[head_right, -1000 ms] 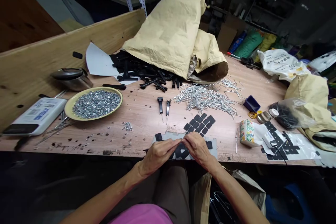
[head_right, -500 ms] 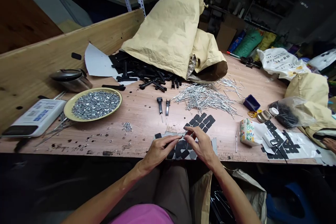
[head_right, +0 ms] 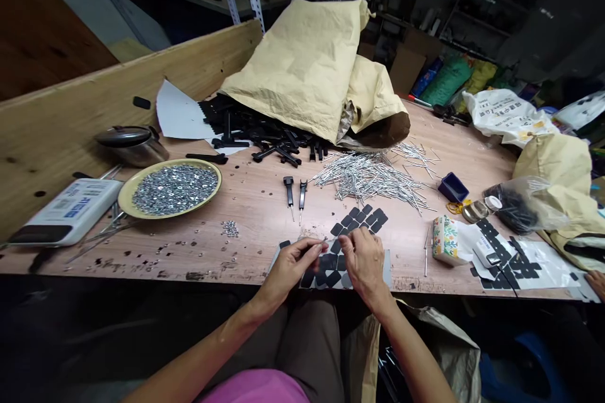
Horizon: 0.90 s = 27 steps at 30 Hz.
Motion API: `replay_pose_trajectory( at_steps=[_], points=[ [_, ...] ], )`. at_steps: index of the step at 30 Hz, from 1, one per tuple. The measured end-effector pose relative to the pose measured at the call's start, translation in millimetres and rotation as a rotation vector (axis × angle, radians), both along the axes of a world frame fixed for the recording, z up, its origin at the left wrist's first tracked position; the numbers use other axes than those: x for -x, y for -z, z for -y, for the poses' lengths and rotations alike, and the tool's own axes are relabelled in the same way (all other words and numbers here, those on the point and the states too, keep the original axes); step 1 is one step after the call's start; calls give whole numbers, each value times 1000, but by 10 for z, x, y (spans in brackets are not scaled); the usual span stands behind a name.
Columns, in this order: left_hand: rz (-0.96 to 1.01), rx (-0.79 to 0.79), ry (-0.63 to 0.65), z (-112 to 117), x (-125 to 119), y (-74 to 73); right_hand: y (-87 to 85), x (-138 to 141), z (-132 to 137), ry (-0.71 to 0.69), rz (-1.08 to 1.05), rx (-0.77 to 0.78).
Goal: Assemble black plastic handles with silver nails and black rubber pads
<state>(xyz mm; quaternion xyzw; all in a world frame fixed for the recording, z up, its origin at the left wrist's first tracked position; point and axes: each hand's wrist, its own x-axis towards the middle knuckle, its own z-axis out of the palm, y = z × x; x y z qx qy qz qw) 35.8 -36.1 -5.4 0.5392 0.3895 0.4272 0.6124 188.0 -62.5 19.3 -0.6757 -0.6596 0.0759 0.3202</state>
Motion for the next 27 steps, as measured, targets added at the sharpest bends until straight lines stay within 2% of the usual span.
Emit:
replay_pose_trajectory(
  at_steps=[3, 6, 9, 11, 13, 16, 19, 22, 24, 27],
  points=[
    [182, 207, -6, -34, -48, -22, 95, 86, 59, -36, -455, 164],
    [266, 304, -14, -24, -111, -29, 217, 245, 106, -104, -840, 208],
    [233, 345, -52, 5, -168, -9, 313, 376, 145, -48, -1102, 267],
    [210, 350, -102, 16, -204, 23, 352, 406, 177, -6, -1163, 322],
    [232, 355, -126, 15, -246, 65, 375, 366, 208, 19, -1065, 314],
    [275, 430, -89, 13, -312, 133, 394, 119, 201, 58, -625, 139],
    [254, 543, -47, 37, -342, 206, 423, -387, 82, 170, -20, -77],
    [217, 582, -52, 76, -322, 295, 482, -978, -92, 178, 450, -95],
    [197, 568, -81, 88, -302, 349, 543, -1251, -165, 112, 581, -68],
    [166, 541, -143, 66, -292, 375, 657, -1344, -146, -25, 596, -36]
  ],
)
